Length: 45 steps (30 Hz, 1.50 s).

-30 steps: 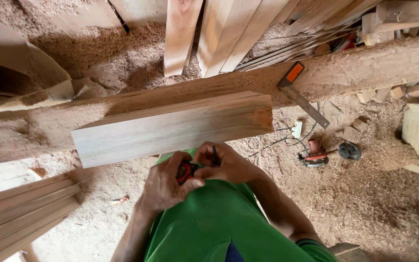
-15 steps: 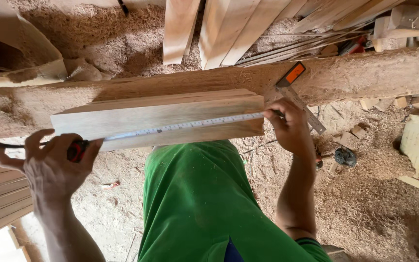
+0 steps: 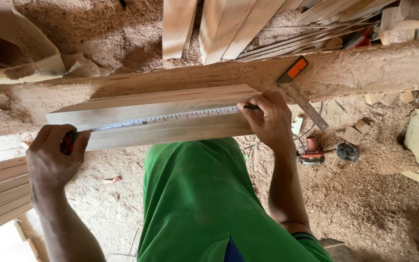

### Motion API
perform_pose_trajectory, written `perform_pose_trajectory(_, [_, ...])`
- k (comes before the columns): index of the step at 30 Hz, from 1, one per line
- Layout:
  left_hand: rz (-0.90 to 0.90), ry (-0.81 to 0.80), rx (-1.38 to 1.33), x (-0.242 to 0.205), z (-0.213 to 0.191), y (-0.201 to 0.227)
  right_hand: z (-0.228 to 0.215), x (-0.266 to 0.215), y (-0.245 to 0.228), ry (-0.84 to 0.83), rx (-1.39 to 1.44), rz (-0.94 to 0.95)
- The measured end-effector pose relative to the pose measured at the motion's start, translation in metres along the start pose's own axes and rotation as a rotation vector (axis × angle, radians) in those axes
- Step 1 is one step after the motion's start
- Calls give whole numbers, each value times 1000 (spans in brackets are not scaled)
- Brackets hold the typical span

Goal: The person measures and marks wooden planks using a try square and a pencil. They repeatedly position the square on different planks, draw straight lines, and move the planks to continue marking.

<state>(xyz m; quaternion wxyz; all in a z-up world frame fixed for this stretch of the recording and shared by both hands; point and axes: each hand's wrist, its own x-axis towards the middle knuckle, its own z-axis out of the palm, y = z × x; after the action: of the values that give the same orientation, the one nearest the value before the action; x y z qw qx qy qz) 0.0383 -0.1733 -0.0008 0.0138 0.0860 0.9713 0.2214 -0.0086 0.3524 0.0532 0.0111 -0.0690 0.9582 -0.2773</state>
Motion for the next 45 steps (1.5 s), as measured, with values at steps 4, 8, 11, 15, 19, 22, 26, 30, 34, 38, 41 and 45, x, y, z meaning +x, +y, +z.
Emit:
perform_pose_trajectory(4, [-1, -16, 20, 6, 9, -5, 14, 5, -5, 93, -53, -22])
perform_pose_trajectory(8, [8, 43, 12, 10, 21, -3, 23, 1, -11, 194, -102, -30])
perform_pose_trajectory(11, [-5, 87, 16, 14, 26, 0, 27, 0, -15, 243, -134, -23])
perform_pose_trajectory(15, [-24, 134, 47, 16, 31, 5, 27, 0, -21, 266, -86, -31])
perform_pose_trajectory(19, [-15, 142, 34, 20, 33, 9, 23, 2, -23, 252, -34, -7])
perform_pose_trajectory(22, [-10, 142, 32, 20, 31, 9, 23, 3, -24, 240, -38, 6])
perform_pose_trajectory(26, [-22, 141, 11, 20, 29, 11, 23, 4, -22, 240, -27, 20])
perform_pose_trajectory(30, [-28, 146, 5, 17, 28, 12, 24, 3, -20, 234, -29, 35])
perform_pose_trajectory(34, [-20, 134, 3, 17, 29, 8, 27, 2, -16, 232, -39, 46])
perform_pose_trajectory(38, [-18, 133, -8, 17, 29, 6, 29, 0, -13, 227, -27, 67])
perform_pose_trajectory(41, [-23, 135, -17, 16, 29, 8, 30, 1, -12, 230, -46, 56])
perform_pose_trajectory(45, [-32, 136, -19, 17, 28, 10, 29, 1, -12, 229, -45, 53])
